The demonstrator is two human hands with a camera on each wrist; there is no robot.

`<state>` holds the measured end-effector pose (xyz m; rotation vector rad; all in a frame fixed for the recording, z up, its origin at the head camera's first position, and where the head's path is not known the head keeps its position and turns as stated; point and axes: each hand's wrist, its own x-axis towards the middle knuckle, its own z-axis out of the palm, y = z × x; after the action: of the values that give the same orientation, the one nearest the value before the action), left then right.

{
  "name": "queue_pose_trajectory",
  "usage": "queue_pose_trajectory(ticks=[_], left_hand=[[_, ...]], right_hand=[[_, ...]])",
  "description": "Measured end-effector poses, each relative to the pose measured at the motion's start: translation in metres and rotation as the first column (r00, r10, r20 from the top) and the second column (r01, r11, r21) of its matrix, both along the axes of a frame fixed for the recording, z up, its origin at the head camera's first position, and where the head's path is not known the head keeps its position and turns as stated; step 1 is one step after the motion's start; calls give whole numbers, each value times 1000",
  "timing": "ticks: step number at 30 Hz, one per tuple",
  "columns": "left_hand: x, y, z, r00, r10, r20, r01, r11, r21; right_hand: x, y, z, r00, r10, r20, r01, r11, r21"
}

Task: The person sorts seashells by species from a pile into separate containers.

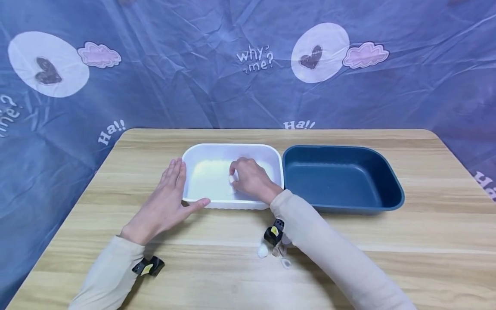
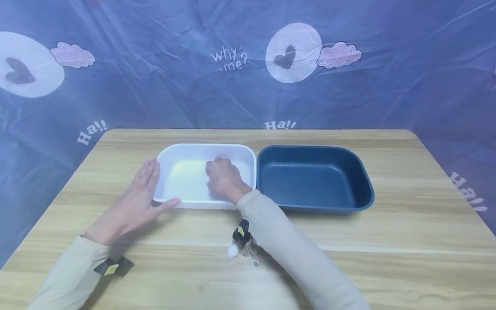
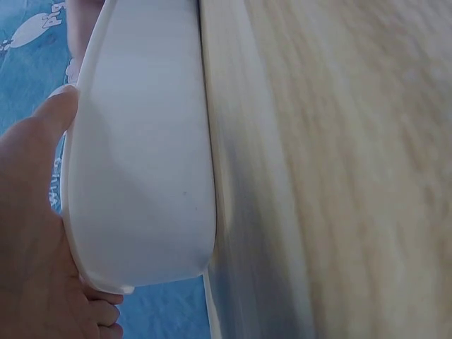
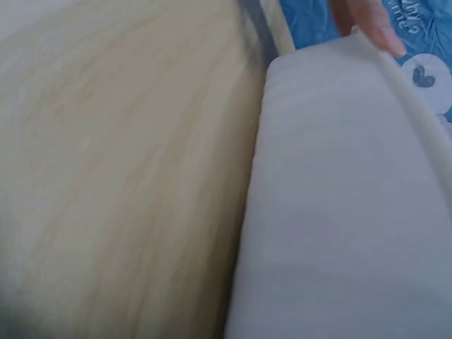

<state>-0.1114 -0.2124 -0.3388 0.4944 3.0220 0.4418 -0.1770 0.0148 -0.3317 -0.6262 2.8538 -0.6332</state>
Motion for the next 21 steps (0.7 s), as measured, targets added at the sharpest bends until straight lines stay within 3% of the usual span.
queue_pose_trajectory(ticks=[8,13,17,21], left_hand=[[0,1,0,1000,4,3,-4,1000,7],[-2,4,-1,1000,-1,10,1,1000,8],[-2,4,-2,1000,6,5,-6,1000,13],[0,2,-2,1000,16,4,-16,1000,19]], right_hand=[[-2,3,-7,997,51,-65,-49,998,38],[2,11,2,998,26,-58,-28,999,-31],[13,26,16,993,32,-115,-46,991,-125],[38,50,26,968,68,-240,-120,970,-212]])
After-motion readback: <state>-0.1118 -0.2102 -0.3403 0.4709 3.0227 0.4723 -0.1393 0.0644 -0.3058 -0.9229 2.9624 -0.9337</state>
